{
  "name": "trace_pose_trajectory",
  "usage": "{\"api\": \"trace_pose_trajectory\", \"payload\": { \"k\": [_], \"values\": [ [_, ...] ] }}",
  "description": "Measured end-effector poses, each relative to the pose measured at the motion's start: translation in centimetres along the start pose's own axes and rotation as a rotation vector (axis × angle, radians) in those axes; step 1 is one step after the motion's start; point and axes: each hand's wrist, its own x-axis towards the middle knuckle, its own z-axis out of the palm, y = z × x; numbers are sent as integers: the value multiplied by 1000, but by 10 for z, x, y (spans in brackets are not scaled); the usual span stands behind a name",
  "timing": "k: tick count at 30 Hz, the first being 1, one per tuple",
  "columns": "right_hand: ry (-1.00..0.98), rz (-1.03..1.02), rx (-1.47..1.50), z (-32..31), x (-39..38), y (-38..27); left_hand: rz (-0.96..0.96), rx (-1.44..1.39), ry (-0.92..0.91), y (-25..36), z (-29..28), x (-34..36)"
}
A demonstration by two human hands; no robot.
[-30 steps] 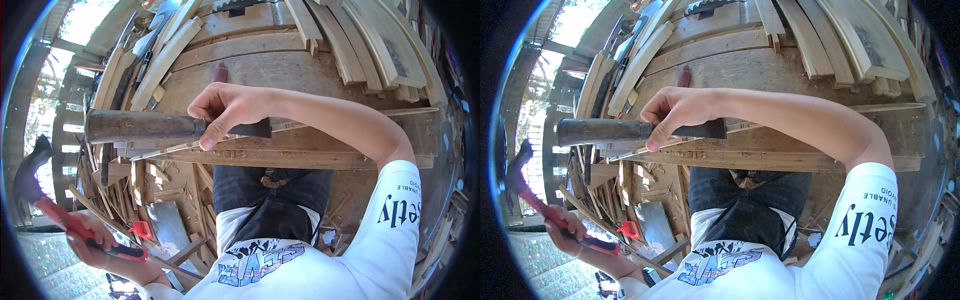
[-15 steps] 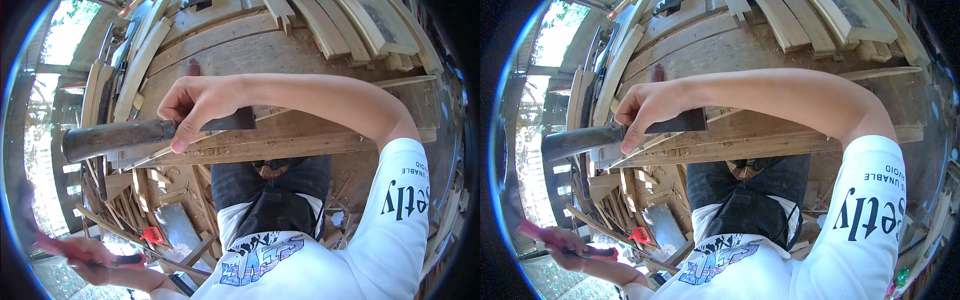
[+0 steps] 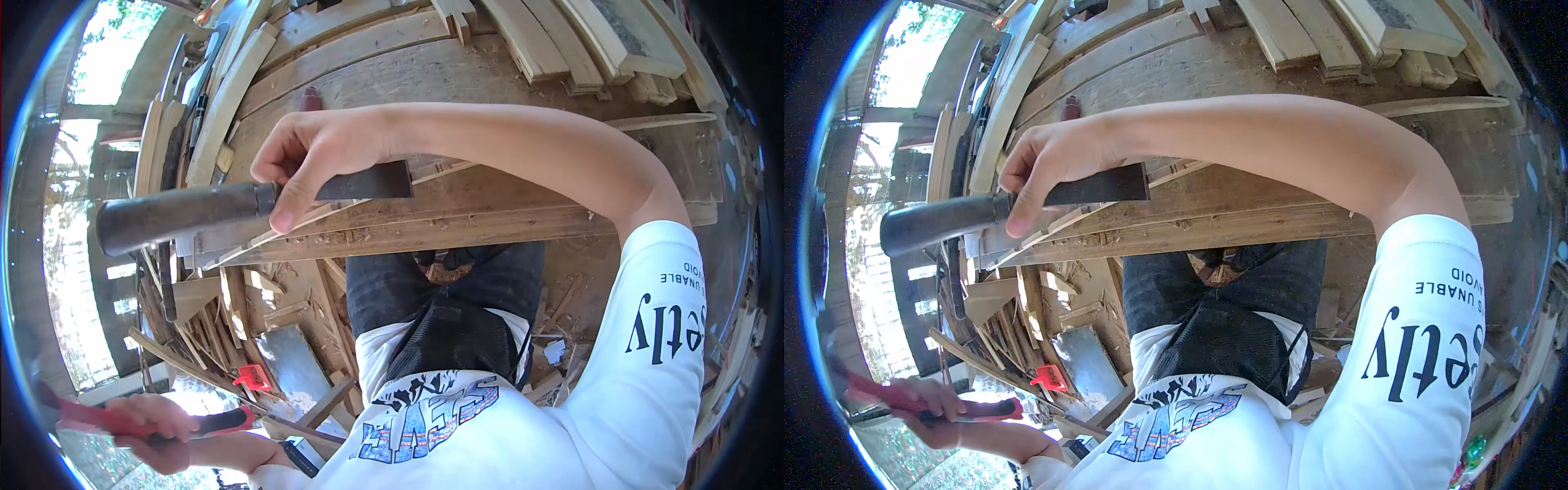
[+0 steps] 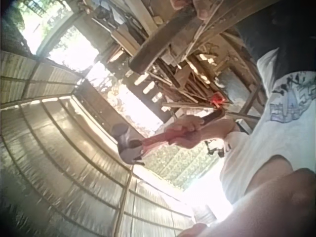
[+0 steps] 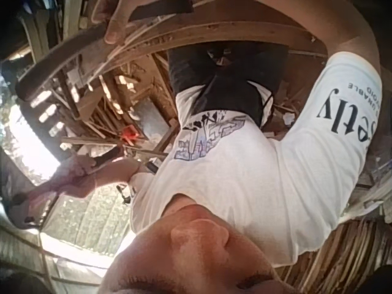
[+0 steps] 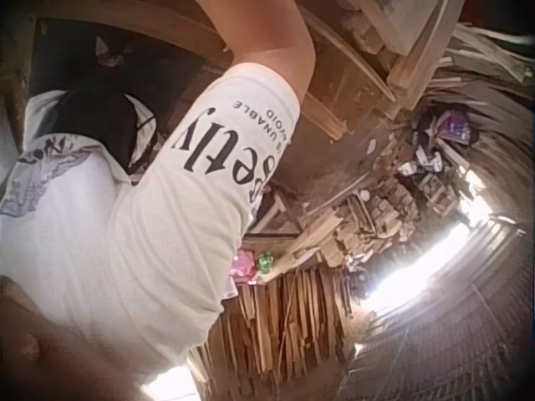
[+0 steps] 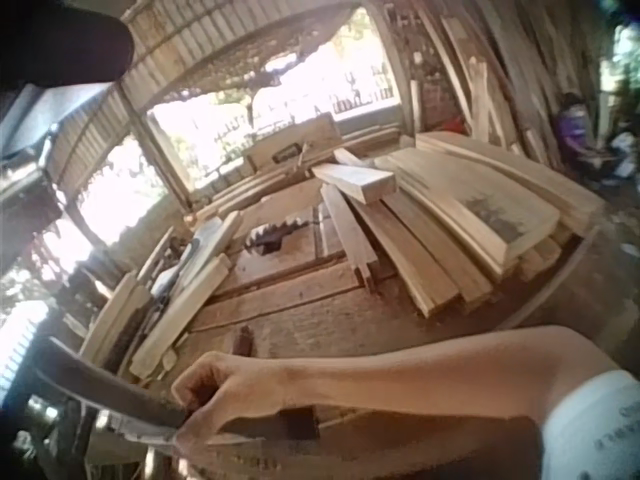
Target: Shaping a piece of wood using a chisel and hammer followed by sanding.
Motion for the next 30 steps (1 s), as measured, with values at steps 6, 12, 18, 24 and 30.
{"api": "trace_pose_trajectory", "payload": {
  "k": [6,12,18,24,30],
  "values": [
    [-42,-83,-83,2,-1,-2,-79,-126,184,-6,20,20],
    [-34,-38,-41,1,-3,-1,-236,195,296,-25,27,0],
    [-39,-58,-78,0,-2,-1,-40,-36,134,-1,-2,22],
    [44,-3,-168,-5,-10,-7,-292,335,237,-17,13,-3],
    [10,-53,-192,-4,-11,-5,-104,7,198,-2,10,23]
  ]
}}
